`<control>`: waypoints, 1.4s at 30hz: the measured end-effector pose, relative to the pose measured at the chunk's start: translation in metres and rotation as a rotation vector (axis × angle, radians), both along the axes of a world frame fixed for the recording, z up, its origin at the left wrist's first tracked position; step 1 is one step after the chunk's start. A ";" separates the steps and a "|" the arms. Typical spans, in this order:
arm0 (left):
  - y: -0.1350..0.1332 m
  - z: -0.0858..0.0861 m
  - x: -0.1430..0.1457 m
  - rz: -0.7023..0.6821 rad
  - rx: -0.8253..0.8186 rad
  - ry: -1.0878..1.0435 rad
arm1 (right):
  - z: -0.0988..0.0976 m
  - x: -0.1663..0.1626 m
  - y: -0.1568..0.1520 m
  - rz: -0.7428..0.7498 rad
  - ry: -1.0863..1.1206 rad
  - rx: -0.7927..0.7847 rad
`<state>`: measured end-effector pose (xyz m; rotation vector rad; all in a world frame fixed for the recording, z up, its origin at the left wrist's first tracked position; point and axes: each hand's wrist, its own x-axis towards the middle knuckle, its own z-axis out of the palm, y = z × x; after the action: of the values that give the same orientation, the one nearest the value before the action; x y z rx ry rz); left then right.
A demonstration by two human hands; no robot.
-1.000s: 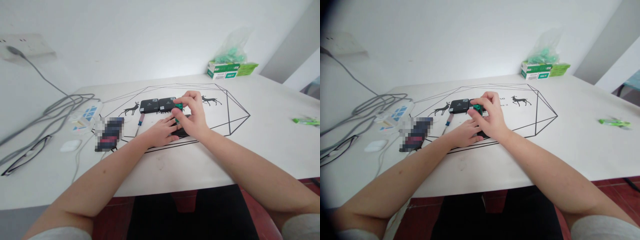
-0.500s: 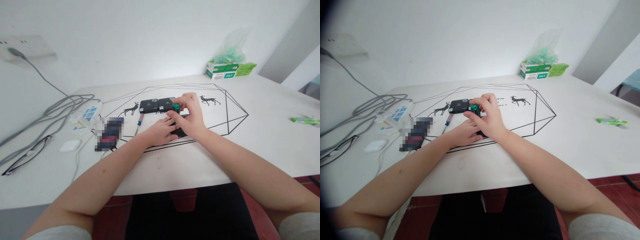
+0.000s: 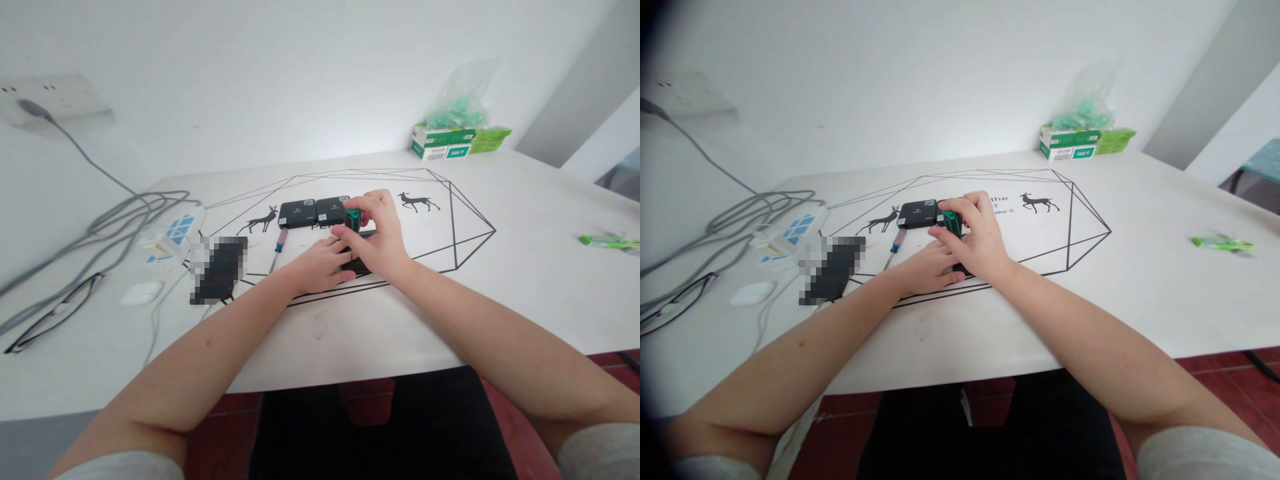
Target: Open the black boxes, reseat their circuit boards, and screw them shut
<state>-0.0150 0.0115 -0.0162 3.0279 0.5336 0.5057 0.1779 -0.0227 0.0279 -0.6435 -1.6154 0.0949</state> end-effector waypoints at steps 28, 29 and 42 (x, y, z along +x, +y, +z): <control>-0.003 0.000 -0.001 0.128 -0.100 0.092 | -0.006 0.002 0.005 0.059 0.118 -0.139; -0.003 0.000 -0.001 0.128 -0.099 0.089 | -0.006 0.002 0.005 0.061 0.116 -0.141; -0.007 0.004 0.001 0.104 -0.060 0.092 | 0.009 0.008 0.002 0.029 -0.011 -0.064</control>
<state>-0.0145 0.0050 -0.0121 2.9896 0.7013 0.3487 0.1857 -0.0203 0.0365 -0.6712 -1.6380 0.1649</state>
